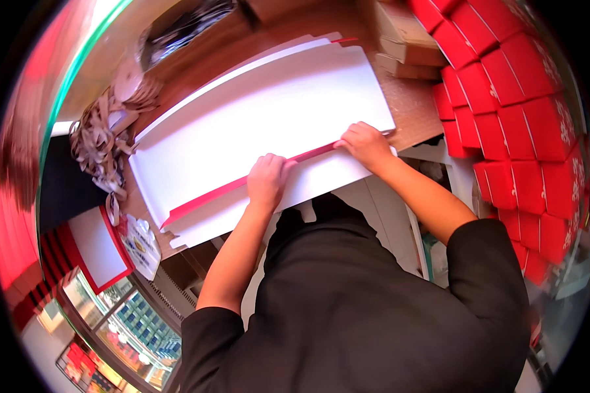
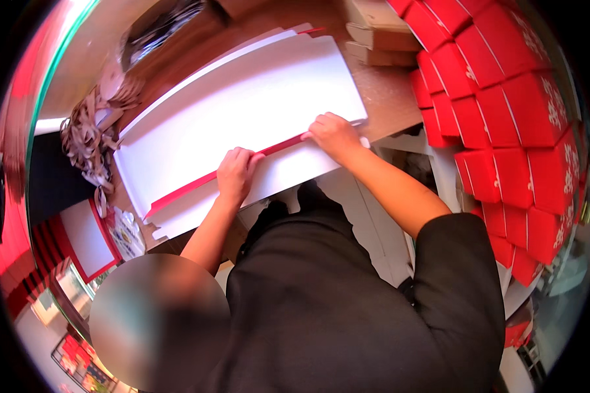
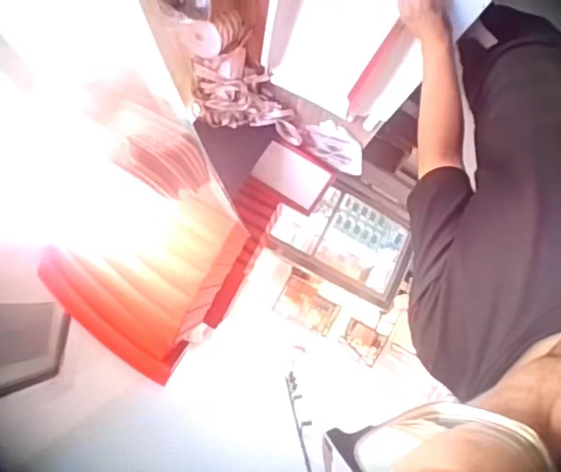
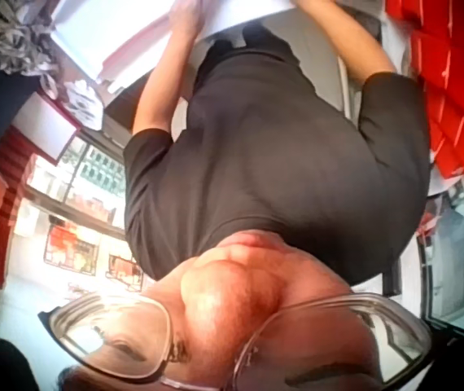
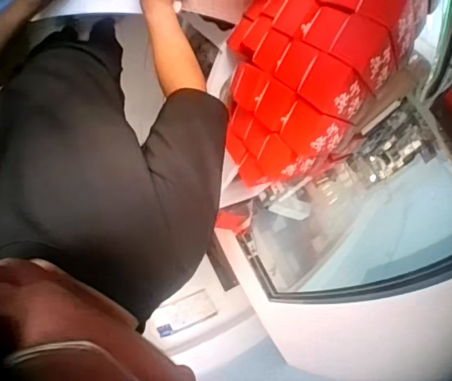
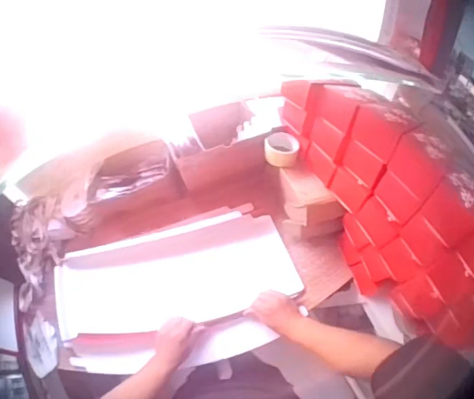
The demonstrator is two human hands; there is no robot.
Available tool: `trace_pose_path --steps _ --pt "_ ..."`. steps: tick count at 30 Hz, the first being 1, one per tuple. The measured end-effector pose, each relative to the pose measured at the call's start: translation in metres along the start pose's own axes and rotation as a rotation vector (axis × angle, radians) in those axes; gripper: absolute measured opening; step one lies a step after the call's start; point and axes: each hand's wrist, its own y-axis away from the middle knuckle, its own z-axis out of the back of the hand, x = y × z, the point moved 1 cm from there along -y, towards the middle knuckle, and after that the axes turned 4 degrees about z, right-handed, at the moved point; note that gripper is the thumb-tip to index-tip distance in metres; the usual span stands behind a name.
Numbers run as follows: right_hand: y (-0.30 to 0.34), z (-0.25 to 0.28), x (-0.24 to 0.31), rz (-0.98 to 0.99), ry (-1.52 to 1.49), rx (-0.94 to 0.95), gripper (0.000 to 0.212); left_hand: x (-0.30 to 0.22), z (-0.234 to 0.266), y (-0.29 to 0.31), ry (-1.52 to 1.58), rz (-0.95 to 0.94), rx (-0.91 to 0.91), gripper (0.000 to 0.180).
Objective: The person assembles flat white cardboard boxes by applying red adhesive tape to the edges and folding the sides into shape. The person handles the boxes one at a time, smoothing the tape and folding the flaps to create a finished rectangular container.
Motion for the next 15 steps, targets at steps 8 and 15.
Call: trace_pose_path --steps 8,15 --pt "0.005 0.008 0.006 -0.01 0.034 0.076 0.019 0.185 0.14 0.134 -0.334 0.241 -0.045 0.021" --pt "-0.036 -0.048 0.136 0.127 -0.064 0.103 0.023 0.199 0.148 0.154 -0.17 0.175 -0.056 0.025"
